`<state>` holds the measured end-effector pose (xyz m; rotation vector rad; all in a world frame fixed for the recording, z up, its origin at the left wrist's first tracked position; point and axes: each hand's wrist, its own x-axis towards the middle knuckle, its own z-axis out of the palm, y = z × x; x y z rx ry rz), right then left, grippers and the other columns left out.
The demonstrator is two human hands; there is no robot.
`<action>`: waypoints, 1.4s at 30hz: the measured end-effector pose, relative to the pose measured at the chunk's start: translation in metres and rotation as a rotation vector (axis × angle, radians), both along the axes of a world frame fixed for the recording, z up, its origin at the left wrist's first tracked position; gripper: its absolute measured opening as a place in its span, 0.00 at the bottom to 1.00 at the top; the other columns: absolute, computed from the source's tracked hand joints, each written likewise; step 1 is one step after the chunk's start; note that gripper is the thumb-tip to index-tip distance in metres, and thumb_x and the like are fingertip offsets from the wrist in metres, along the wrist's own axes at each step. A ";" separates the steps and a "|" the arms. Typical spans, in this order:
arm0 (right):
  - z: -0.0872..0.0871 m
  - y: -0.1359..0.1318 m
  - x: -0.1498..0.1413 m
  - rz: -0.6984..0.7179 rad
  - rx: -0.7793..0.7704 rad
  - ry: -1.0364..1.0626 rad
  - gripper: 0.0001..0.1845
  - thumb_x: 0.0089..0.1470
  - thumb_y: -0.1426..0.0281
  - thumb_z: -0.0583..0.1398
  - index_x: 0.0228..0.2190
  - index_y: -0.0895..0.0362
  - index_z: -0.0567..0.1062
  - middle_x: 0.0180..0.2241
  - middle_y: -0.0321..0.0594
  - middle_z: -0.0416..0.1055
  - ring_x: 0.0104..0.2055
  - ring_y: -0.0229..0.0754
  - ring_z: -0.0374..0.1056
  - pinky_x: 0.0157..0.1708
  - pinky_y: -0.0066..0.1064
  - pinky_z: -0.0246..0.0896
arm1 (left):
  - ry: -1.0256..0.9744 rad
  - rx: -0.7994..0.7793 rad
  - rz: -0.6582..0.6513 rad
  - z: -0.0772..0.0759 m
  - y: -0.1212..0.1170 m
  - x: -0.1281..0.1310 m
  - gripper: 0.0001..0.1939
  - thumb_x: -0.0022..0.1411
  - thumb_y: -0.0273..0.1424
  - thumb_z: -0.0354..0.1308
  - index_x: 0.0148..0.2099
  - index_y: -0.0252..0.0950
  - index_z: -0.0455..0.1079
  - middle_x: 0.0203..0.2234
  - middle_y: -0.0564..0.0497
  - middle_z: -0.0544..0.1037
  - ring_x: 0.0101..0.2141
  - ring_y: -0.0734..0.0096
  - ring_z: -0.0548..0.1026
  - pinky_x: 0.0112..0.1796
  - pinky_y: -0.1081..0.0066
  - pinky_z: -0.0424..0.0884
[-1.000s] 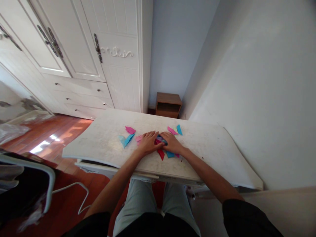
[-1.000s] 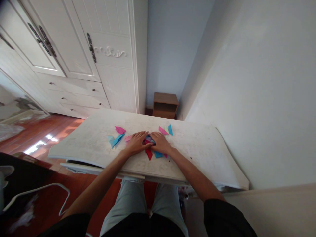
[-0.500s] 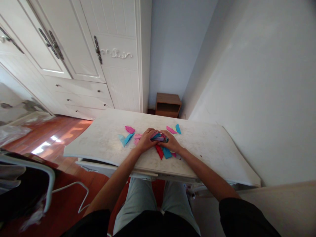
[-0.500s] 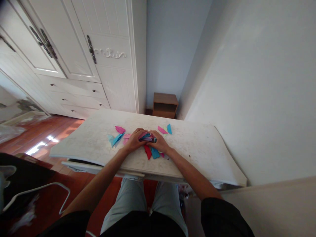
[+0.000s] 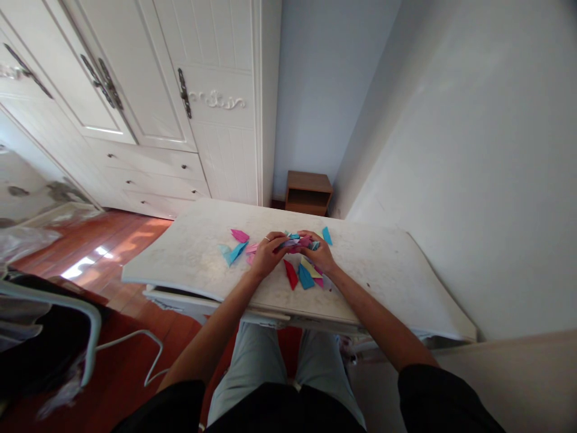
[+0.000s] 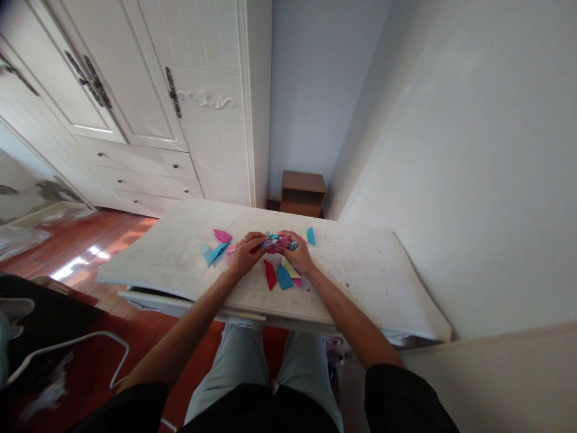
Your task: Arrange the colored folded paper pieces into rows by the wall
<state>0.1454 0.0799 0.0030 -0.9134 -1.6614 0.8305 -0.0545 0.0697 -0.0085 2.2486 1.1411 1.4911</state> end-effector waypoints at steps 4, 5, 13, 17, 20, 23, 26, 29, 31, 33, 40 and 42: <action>-0.001 0.001 0.002 -0.011 0.009 0.010 0.26 0.44 0.53 0.69 0.42 0.54 0.75 0.46 0.45 0.73 0.50 0.49 0.69 0.53 0.42 0.62 | -0.029 -0.028 0.076 0.001 -0.001 -0.001 0.10 0.64 0.33 0.58 0.45 0.35 0.75 0.42 0.44 0.75 0.43 0.65 0.75 0.46 0.64 0.73; -0.001 0.000 0.003 -0.021 0.007 0.012 0.27 0.44 0.53 0.69 0.42 0.55 0.75 0.45 0.45 0.74 0.49 0.49 0.69 0.53 0.42 0.63 | -0.035 -0.030 0.088 0.001 -0.001 -0.002 0.10 0.64 0.33 0.58 0.45 0.35 0.75 0.41 0.44 0.75 0.43 0.65 0.75 0.45 0.64 0.73; -0.002 0.001 0.005 0.030 -0.096 0.013 0.28 0.48 0.50 0.66 0.45 0.54 0.75 0.45 0.44 0.74 0.46 0.48 0.69 0.48 0.39 0.65 | -0.097 -0.062 0.079 0.001 0.000 -0.002 0.08 0.63 0.30 0.55 0.44 0.35 0.72 0.41 0.44 0.76 0.44 0.65 0.74 0.46 0.63 0.73; -0.006 0.004 0.002 0.046 -0.084 -0.021 0.29 0.49 0.51 0.65 0.47 0.55 0.73 0.45 0.44 0.73 0.43 0.45 0.70 0.44 0.37 0.66 | -0.175 -0.090 -0.007 0.001 0.000 0.000 0.10 0.61 0.27 0.54 0.44 0.35 0.72 0.40 0.44 0.77 0.43 0.65 0.75 0.46 0.63 0.72; -0.008 0.008 0.001 0.032 -0.008 -0.070 0.20 0.50 0.54 0.65 0.38 0.56 0.76 0.39 0.42 0.74 0.42 0.46 0.69 0.46 0.38 0.65 | -0.305 -0.189 -0.071 -0.001 0.000 0.001 0.10 0.57 0.27 0.57 0.42 0.36 0.73 0.37 0.46 0.79 0.40 0.65 0.76 0.44 0.64 0.72; -0.008 0.012 0.004 -0.014 0.030 -0.041 0.17 0.51 0.54 0.65 0.34 0.55 0.76 0.36 0.41 0.73 0.41 0.46 0.69 0.46 0.39 0.64 | -0.415 -0.234 -0.045 -0.004 0.003 0.001 0.08 0.59 0.30 0.57 0.40 0.36 0.73 0.36 0.46 0.79 0.38 0.66 0.77 0.42 0.66 0.74; -0.006 0.014 0.014 -0.072 0.025 0.019 0.18 0.51 0.54 0.65 0.36 0.55 0.76 0.38 0.42 0.74 0.41 0.46 0.69 0.45 0.39 0.64 | -0.513 -0.229 0.007 -0.002 0.006 -0.003 0.10 0.62 0.36 0.56 0.42 0.35 0.71 0.36 0.46 0.80 0.36 0.67 0.78 0.38 0.67 0.75; -0.001 0.013 0.029 -0.151 -0.005 0.017 0.18 0.52 0.54 0.64 0.37 0.54 0.75 0.36 0.41 0.74 0.36 0.45 0.69 0.40 0.38 0.66 | -0.654 -0.185 0.118 0.006 0.003 -0.016 0.14 0.61 0.40 0.58 0.42 0.34 0.70 0.35 0.46 0.80 0.35 0.67 0.79 0.38 0.67 0.75; 0.002 0.009 0.040 -0.225 0.022 -0.041 0.16 0.53 0.56 0.63 0.38 0.54 0.75 0.36 0.41 0.74 0.36 0.45 0.69 0.39 0.38 0.66 | -0.714 -0.119 0.250 0.012 -0.003 -0.031 0.15 0.61 0.40 0.59 0.42 0.34 0.70 0.34 0.46 0.79 0.35 0.67 0.78 0.38 0.68 0.74; 0.003 0.002 0.047 -0.290 0.086 -0.126 0.13 0.55 0.60 0.62 0.38 0.55 0.75 0.37 0.41 0.74 0.38 0.45 0.69 0.42 0.39 0.66 | -0.641 -0.049 0.384 0.018 -0.012 -0.051 0.14 0.62 0.40 0.59 0.43 0.34 0.70 0.35 0.47 0.78 0.36 0.68 0.78 0.39 0.68 0.74; -0.011 -0.020 0.042 -0.158 0.201 -0.398 0.15 0.55 0.63 0.60 0.43 0.55 0.75 0.46 0.47 0.72 0.51 0.50 0.67 0.53 0.44 0.61 | -0.155 -0.045 0.629 0.009 -0.039 -0.096 0.10 0.63 0.33 0.55 0.44 0.36 0.73 0.43 0.44 0.76 0.47 0.62 0.73 0.50 0.62 0.70; -0.014 -0.023 0.042 -0.131 0.221 -0.448 0.21 0.54 0.60 0.62 0.48 0.55 0.73 0.50 0.49 0.71 0.55 0.52 0.65 0.57 0.47 0.58 | -0.111 -0.126 0.649 0.005 -0.042 -0.099 0.10 0.61 0.31 0.55 0.44 0.37 0.74 0.45 0.43 0.74 0.49 0.60 0.72 0.51 0.59 0.70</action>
